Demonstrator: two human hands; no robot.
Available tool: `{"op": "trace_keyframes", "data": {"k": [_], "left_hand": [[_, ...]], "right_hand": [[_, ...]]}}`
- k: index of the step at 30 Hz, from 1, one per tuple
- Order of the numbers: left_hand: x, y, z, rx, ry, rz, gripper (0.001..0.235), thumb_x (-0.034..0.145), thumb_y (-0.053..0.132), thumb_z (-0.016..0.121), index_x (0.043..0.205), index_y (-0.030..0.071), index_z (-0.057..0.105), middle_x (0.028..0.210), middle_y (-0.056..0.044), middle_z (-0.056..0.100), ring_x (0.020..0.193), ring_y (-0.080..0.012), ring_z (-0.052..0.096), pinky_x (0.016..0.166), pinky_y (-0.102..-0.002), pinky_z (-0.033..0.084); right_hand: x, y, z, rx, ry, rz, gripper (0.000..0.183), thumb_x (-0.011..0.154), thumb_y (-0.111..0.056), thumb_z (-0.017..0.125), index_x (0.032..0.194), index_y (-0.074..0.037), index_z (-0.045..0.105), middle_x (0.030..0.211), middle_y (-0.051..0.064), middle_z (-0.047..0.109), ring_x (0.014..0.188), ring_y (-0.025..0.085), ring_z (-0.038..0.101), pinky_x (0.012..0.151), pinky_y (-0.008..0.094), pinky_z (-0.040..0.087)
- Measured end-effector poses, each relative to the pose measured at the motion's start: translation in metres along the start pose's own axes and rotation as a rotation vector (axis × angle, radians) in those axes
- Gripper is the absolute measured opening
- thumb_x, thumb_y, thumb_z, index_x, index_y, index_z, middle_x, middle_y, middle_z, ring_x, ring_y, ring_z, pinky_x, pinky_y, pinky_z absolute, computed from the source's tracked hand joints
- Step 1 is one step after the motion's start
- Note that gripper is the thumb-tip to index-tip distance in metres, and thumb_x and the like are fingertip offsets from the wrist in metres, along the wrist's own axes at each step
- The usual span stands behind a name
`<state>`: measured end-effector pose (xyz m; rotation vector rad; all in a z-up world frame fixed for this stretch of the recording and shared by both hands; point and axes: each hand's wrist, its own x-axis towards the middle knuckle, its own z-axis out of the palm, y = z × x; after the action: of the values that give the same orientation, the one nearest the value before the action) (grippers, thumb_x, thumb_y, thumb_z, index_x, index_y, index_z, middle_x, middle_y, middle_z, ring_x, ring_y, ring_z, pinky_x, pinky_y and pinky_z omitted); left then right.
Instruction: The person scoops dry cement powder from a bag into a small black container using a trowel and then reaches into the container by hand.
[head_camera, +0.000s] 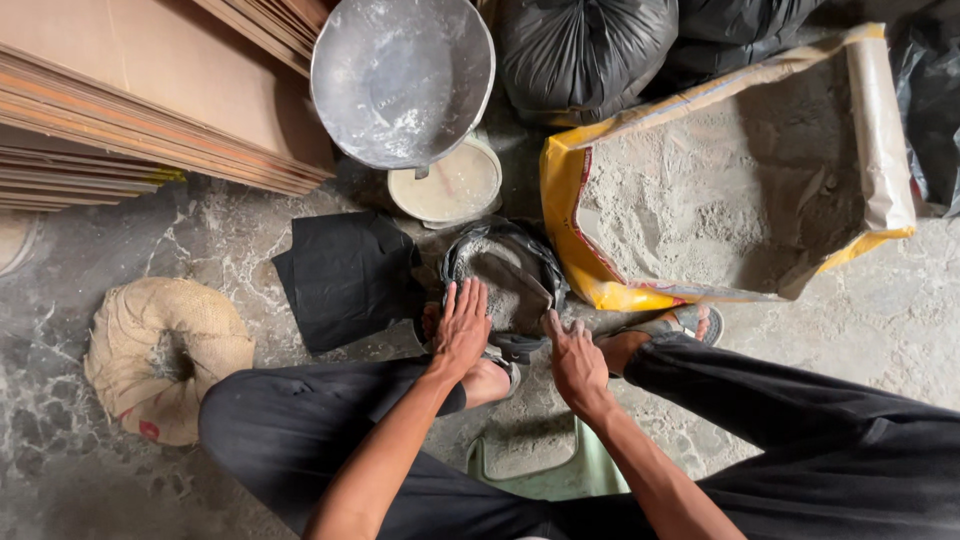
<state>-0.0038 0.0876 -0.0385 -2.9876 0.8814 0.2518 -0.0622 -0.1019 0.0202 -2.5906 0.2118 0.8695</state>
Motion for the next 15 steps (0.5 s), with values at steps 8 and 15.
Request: {"op": "trace_keyframes", "data": {"k": [8,15], "left_hand": [[0.010,0.001,-0.020,0.040,0.156,-0.071,0.050,0.085,0.020,0.044,0.128,-0.006,0.042,0.133,-0.022,0.043,0.131,-0.0292,0.033,0.112,-0.045,0.014],[0.047,-0.002,-0.049,0.102,0.275,-0.049,0.047,0.085,0.017,0.045,0.127,-0.004,0.045,0.133,-0.020,0.044,0.128,-0.0293,0.038,0.110,-0.044,0.020]], "right_hand": [[-0.016,-0.012,-0.001,-0.102,-0.065,0.024,0.061,0.086,-0.004,0.039,0.143,-0.017,0.020,0.112,0.017,0.045,0.099,0.031,0.053,0.073,0.041,0.052],[-0.040,0.036,-0.020,0.482,-0.029,0.085,0.059,0.071,-0.025,0.058,0.127,-0.033,0.044,0.097,0.011,0.061,0.087,0.035,0.063,0.071,0.047,0.053]]}}
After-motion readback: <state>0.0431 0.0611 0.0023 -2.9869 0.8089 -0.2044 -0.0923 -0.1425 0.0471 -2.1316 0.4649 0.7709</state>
